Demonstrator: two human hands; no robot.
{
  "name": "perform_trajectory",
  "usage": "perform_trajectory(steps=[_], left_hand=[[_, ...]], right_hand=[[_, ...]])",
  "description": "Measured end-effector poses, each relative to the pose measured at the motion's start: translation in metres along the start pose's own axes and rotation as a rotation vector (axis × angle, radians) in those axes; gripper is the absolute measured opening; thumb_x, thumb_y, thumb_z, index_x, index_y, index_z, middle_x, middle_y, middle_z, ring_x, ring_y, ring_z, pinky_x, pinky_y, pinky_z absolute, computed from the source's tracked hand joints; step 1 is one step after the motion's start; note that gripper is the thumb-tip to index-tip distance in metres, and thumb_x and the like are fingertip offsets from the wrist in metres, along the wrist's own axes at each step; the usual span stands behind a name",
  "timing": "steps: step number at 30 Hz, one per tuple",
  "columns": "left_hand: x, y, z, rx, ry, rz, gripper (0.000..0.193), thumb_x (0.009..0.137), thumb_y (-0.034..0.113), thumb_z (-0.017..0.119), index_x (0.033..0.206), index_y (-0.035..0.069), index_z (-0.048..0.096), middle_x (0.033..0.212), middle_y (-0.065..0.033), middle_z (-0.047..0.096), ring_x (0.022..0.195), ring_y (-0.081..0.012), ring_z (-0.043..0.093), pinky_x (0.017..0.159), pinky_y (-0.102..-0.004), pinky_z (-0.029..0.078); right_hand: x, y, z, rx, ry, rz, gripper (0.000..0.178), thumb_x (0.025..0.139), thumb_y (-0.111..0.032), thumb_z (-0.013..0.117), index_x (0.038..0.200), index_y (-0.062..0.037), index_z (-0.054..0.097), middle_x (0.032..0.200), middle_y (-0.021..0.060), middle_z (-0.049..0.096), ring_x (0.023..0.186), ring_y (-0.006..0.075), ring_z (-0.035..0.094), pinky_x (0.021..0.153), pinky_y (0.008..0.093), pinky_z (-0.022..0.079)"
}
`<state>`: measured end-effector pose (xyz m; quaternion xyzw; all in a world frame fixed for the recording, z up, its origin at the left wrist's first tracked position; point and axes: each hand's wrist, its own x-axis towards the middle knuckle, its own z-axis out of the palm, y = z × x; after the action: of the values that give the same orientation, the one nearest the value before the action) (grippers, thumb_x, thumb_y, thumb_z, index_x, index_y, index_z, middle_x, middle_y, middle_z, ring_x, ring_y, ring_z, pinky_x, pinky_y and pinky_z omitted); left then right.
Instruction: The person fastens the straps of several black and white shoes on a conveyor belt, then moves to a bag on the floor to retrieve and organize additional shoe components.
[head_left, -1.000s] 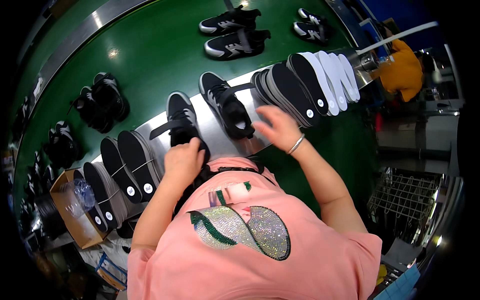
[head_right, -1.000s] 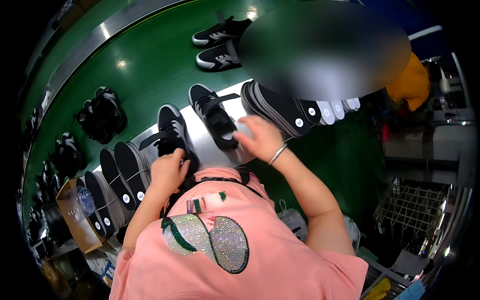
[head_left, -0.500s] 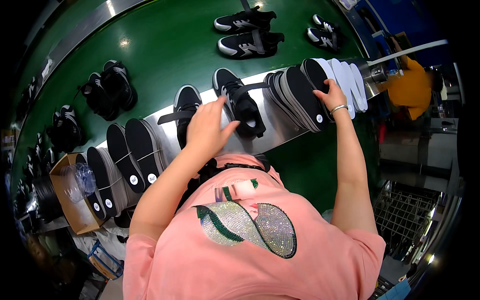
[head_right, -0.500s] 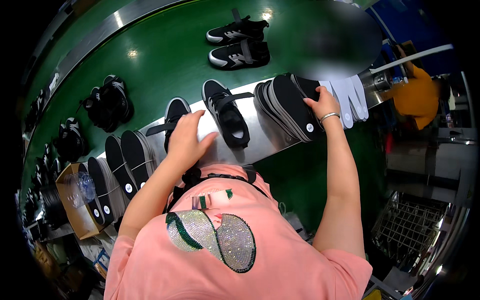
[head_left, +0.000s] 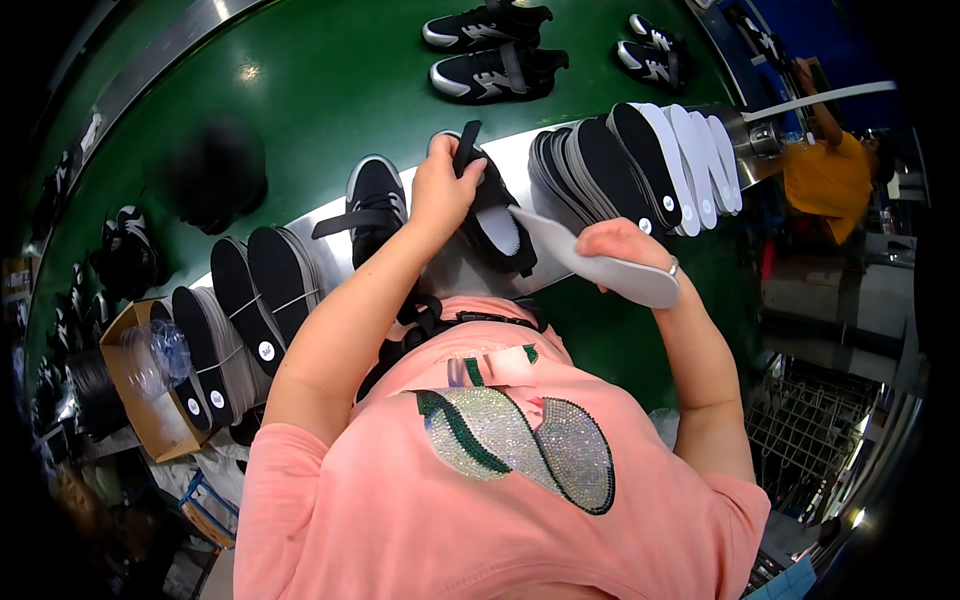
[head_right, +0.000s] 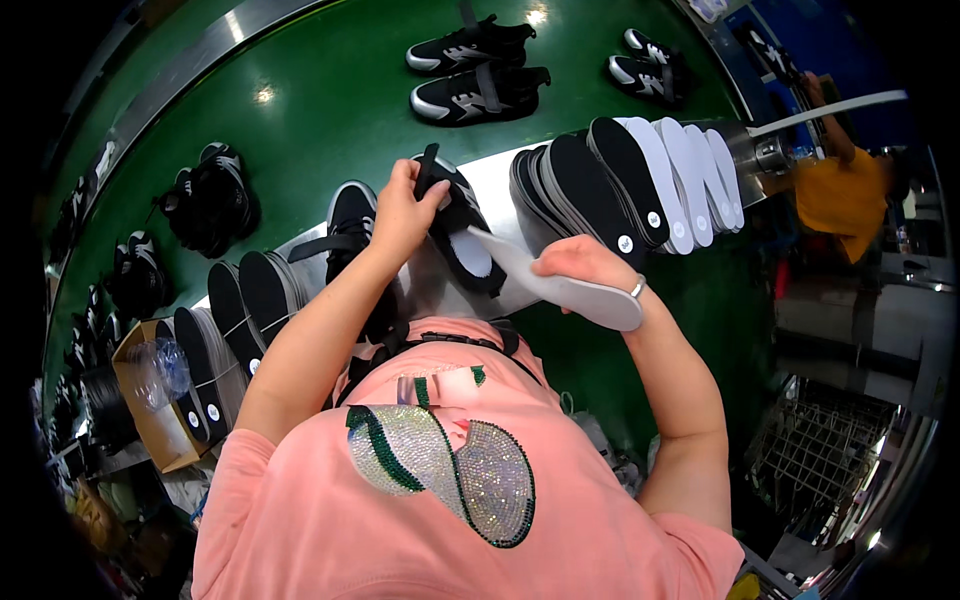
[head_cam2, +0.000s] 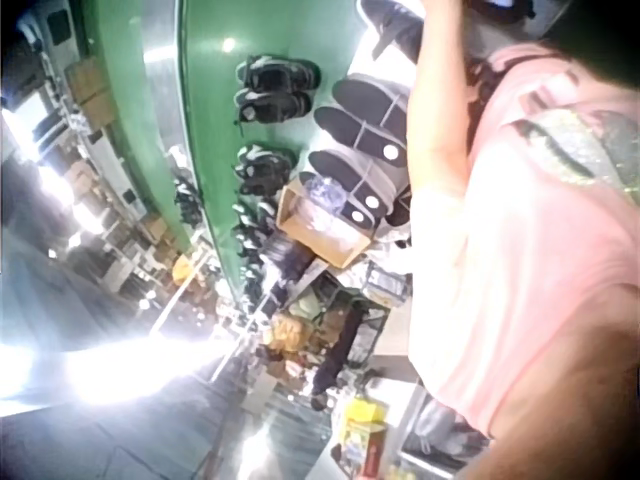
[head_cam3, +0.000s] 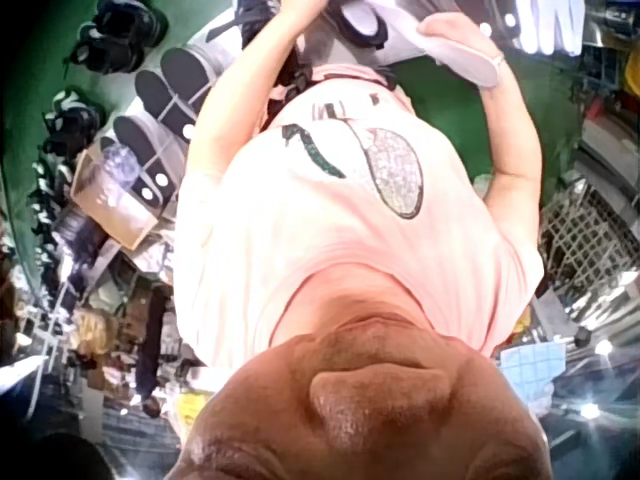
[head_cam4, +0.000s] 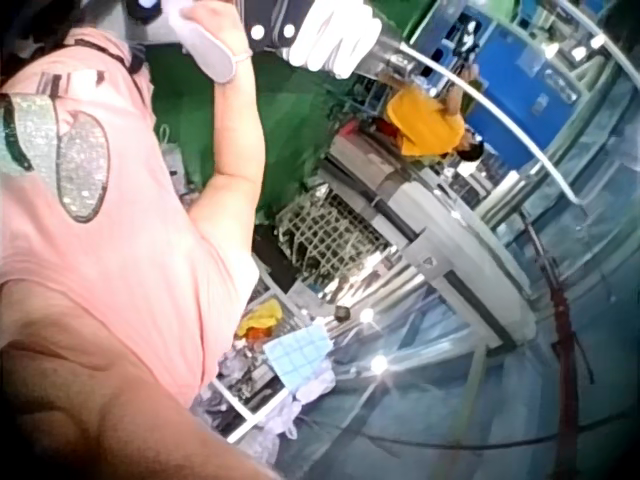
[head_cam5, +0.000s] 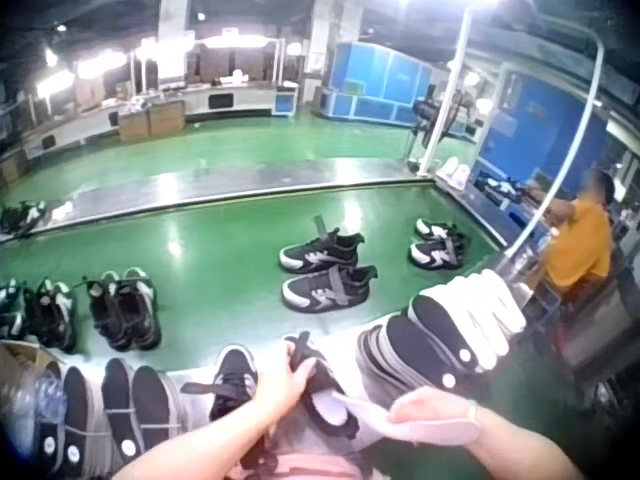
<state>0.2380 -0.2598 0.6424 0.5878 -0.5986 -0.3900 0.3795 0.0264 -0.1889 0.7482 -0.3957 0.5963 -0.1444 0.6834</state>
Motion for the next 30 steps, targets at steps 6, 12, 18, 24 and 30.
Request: perform_trajectory(steps=[6, 12, 18, 24, 30], left_hand=[[-0.005, 0.008, 0.003, 0.136, -0.046, 0.001, 0.028, 0.072, 0.02, 0.063, 0.09, 0.0, 0.052, 0.077, -0.0209, 0.06, 0.075, -0.0368, 0.058, 0.068, -0.0407, 0.045], [-0.006, -0.004, 0.0, -0.075, -0.157, -0.024, 0.019, 0.076, 0.016, 0.057, 0.083, -0.001, 0.058, 0.075, -0.0201, 0.06, 0.075, -0.0351, 0.059, 0.068, -0.0389, 0.045], [-0.009, -0.006, 0.004, -0.053, -0.115, -0.068, 0.021, 0.079, 0.017, 0.055, 0.089, -0.001, 0.057, 0.078, -0.0178, 0.061, 0.076, -0.0292, 0.059, 0.069, -0.0341, 0.045], [-0.009, -0.006, 0.005, -0.034, -0.117, -0.062, 0.022, 0.08, 0.018, 0.055, 0.092, -0.001, 0.056, 0.08, -0.0162, 0.061, 0.076, -0.0268, 0.06, 0.07, -0.0322, 0.044], [-0.012, -0.004, 0.005, -0.047, -0.079, -0.034, 0.019, 0.078, 0.017, 0.056, 0.087, 0.001, 0.057, 0.076, -0.0184, 0.061, 0.074, -0.0323, 0.059, 0.068, -0.0367, 0.045]], right_hand=[[0.069, 0.011, 0.027, -0.821, 0.004, -0.147, 0.028, 0.071, -0.027, 0.054, 0.072, 0.0004, 0.062, 0.063, 0.013, 0.058, 0.059, 0.0225, 0.058, 0.054, 0.0332, 0.046], [0.071, 0.015, 0.069, -1.381, 0.358, -0.263, 0.023, 0.07, -0.025, 0.055, 0.076, -0.0043, 0.062, 0.088, 0.016, 0.056, 0.078, 0.031, 0.058, 0.069, 0.042, 0.045], [0.019, -0.002, 0.046, -1.478, 0.197, -0.056, 0.034, 0.064, -0.032, 0.061, 0.085, -0.0056, 0.057, 0.089, 0.0153, 0.056, 0.078, 0.0298, 0.058, 0.072, 0.0427, 0.043], [0.025, 0.001, 0.051, -1.492, 0.267, -0.297, 0.02, 0.068, -0.024, 0.058, 0.072, -0.0052, 0.062, 0.075, 0.0134, 0.059, 0.073, 0.028, 0.059, 0.063, 0.0368, 0.049], [0.071, 0.015, 0.066, -1.479, 0.262, -0.397, 0.018, 0.073, -0.02, 0.055, 0.072, -0.0043, 0.063, 0.079, 0.0143, 0.058, 0.075, 0.0268, 0.059, 0.065, 0.0354, 0.049]])
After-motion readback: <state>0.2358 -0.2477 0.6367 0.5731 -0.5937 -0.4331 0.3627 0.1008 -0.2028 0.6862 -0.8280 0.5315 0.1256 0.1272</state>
